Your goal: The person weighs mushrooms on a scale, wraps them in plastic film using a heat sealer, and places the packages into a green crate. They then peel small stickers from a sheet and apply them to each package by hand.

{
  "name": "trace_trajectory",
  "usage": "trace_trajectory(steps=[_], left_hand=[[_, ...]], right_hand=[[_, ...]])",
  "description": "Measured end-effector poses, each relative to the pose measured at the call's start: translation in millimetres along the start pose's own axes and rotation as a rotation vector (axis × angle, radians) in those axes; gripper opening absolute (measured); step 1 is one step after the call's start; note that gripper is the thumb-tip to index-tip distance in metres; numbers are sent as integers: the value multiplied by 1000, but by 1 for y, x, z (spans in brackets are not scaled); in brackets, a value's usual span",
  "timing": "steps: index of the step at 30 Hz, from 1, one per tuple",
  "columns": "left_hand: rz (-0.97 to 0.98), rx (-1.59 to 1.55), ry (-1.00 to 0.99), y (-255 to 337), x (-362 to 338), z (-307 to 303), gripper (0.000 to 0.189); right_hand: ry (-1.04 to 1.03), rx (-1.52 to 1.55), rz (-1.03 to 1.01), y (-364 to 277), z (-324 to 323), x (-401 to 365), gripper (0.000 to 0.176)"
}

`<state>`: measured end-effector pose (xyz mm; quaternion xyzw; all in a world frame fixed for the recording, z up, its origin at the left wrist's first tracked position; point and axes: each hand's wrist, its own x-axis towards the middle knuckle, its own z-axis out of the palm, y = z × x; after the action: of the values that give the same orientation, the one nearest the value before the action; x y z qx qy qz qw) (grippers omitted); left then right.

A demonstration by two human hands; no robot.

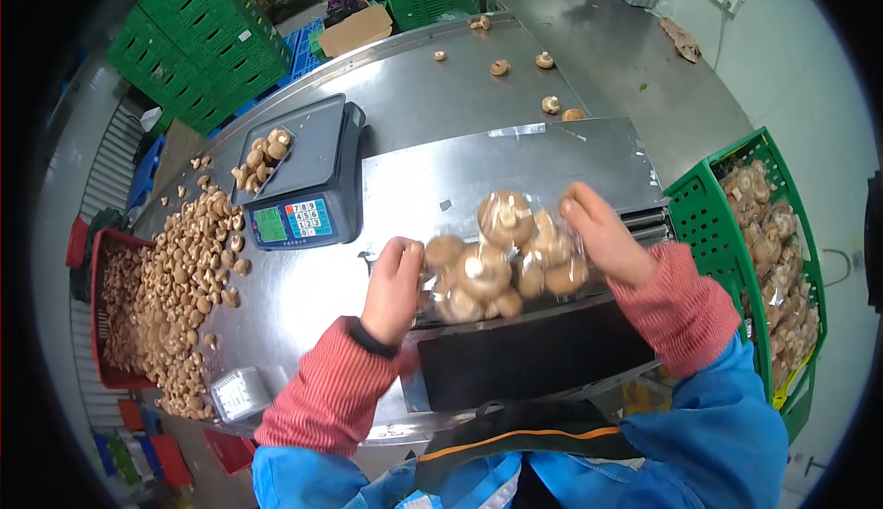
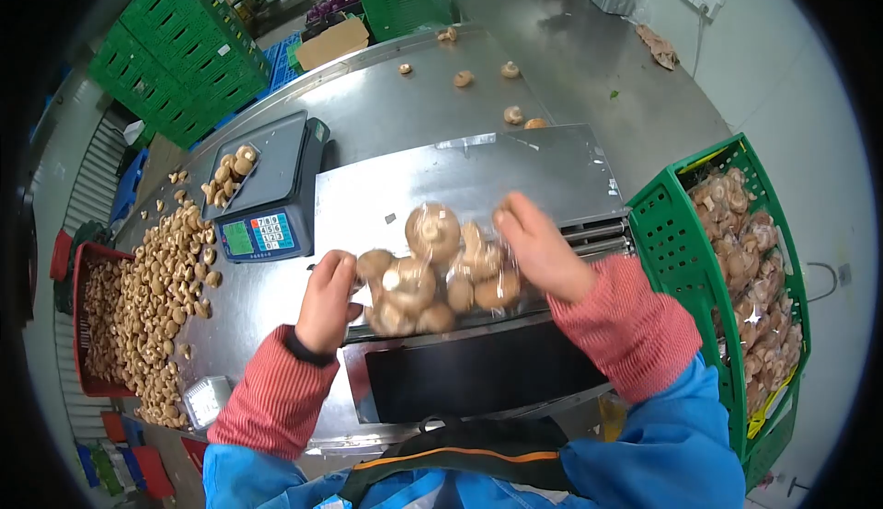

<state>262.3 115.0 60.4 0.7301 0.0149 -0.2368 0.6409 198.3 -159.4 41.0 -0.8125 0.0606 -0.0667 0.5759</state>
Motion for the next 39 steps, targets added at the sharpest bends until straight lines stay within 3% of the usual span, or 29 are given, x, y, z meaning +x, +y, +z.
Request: trace_trajectory(steps=[2, 4, 5, 6, 9, 10, 11, 12, 14, 16, 19, 22, 24, 26, 27, 31, 33, 37, 39], left_hand=[[-2, -71, -51, -5, -46, -7, 16], [7, -86, -39, -31, -81, -11, 14], [-15, -147, -74, -48, -92, -13, 12], [-56, -94, -50, -59, -102, -11, 12], [191, 256, 119, -128, -95, -9, 10], [280, 363, 142, -123, -96, -4, 10], [233, 406, 128, -139, -93, -8, 9], [186, 449, 115, -144, -90, -11, 8], [332, 557, 170, -152, -94, -16, 5], [89, 355, 98, -156, -95, -20, 7], [-69, 34, 78, -148, -105, -18, 10], [-184, -17, 60, -142, -118, -19, 15], [-164, 43, -25, -158, -120, -31, 20], [-96, 92, 55, -161, -123, -36, 27], [-64, 65, 91, -160, -123, -40, 27], [-107, 51, 194, -148, -145, -77, 28], [-127, 72, 219, -152, -161, -95, 27], [25, 263, 266, -183, -186, -109, 24], [-45, 312, 267, -209, -192, -108, 24]], right_hand=[[-15, -96, -19, -16, 3, -42, 19], [-64, 36, 150, -34, 11, -82, 16], [-50, 26, 123, -27, 18, -98, 15], [-35, 17, 94, -18, 26, -111, 14], [8, -122, 109, 15, 45, -133, 14], [17, -208, 101, 25, 47, -136, 15], [-4, -230, 118, 38, 49, -142, 14], [-11, -94, 218, 44, 46, -149, 13], [-14, 184, 405, 54, 35, -157, 13], [36, 357, 483, 46, 16, -161, 15], [146, 297, 355, 55, 3, -176, 17], [28, -283, 286, 57, 7, -198, 19], [160, -52, 288, 64, 15, -206, 22], [280, 179, 277, 70, 27, -206, 29], [383, 371, 373, 58, 30, -205, 33], [502, 550, 475, 51, 16, -225, 31], [474, 482, 492, 54, 5, -245, 29], [525, 335, 659, 68, -6, -286, 27], [429, -183, 519, 77, 0, -298, 25]])
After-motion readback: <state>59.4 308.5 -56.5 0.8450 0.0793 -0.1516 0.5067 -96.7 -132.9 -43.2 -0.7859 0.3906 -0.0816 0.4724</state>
